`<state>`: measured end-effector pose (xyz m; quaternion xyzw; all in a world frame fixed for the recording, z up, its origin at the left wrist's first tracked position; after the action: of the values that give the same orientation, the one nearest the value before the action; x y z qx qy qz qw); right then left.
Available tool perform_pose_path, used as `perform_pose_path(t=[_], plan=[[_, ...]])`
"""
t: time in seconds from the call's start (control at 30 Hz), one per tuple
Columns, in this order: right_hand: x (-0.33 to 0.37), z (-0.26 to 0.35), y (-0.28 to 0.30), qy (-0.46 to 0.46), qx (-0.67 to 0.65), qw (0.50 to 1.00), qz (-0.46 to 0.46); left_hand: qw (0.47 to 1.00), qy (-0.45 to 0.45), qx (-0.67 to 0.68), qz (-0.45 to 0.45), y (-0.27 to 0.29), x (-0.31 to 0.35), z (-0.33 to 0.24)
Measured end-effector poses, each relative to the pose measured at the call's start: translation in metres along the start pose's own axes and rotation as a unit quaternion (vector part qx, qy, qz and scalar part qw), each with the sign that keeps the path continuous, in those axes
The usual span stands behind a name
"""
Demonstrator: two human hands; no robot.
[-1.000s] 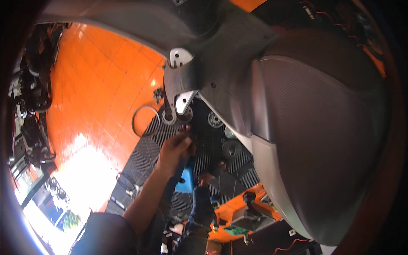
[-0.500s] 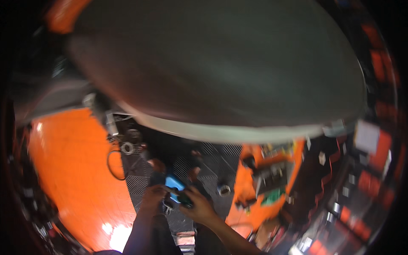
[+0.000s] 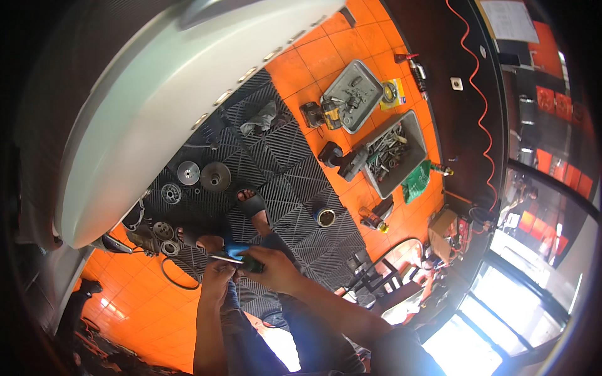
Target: The person uses a screwdriver to remove screws from the floorboard and seat area of a white scooter. They then lift and remove the seat and several plastic body panels, placing them on the floor.
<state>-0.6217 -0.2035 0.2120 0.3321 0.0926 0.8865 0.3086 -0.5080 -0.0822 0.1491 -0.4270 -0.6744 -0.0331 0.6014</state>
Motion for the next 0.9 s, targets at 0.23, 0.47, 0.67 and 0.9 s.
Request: perform_pose_path(t=[0.23,0.47,0.67,0.9], plan=[[-0.025,-0.097,0.068,-0.108,0.048,0.989,-0.086,0.991,0.002,-0.129,-0.026,-0.037,-0.063,0.006],[-0.089,-0.285,0.264,-0.323,0.244,0.865,-0.296,0.983,0.015,-0.096,-0.156,0.066,-0.039,0.032],[-0.098,-0.343,0.320,-0.359,0.286,0.829,-0.320,0.950,-0.023,-0.082,-0.299,0.176,0.019,0.045],[-0.030,-0.422,0.128,-0.172,0.071,0.977,-0.100,0.960,-0.054,-0.053,-0.271,0.227,0.023,0.131]])
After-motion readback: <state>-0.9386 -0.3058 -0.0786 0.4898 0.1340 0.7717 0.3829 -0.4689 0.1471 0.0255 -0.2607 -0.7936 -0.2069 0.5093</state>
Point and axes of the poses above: each hand's wrist, its own x-axis away from the middle knuckle, its own y-axis out of the back of the hand, z = x × y, the point moved 7 cm from there along -x, towards the middle knuckle, and after that the axes turned 13 degrees about x, right-handed, at the moved point
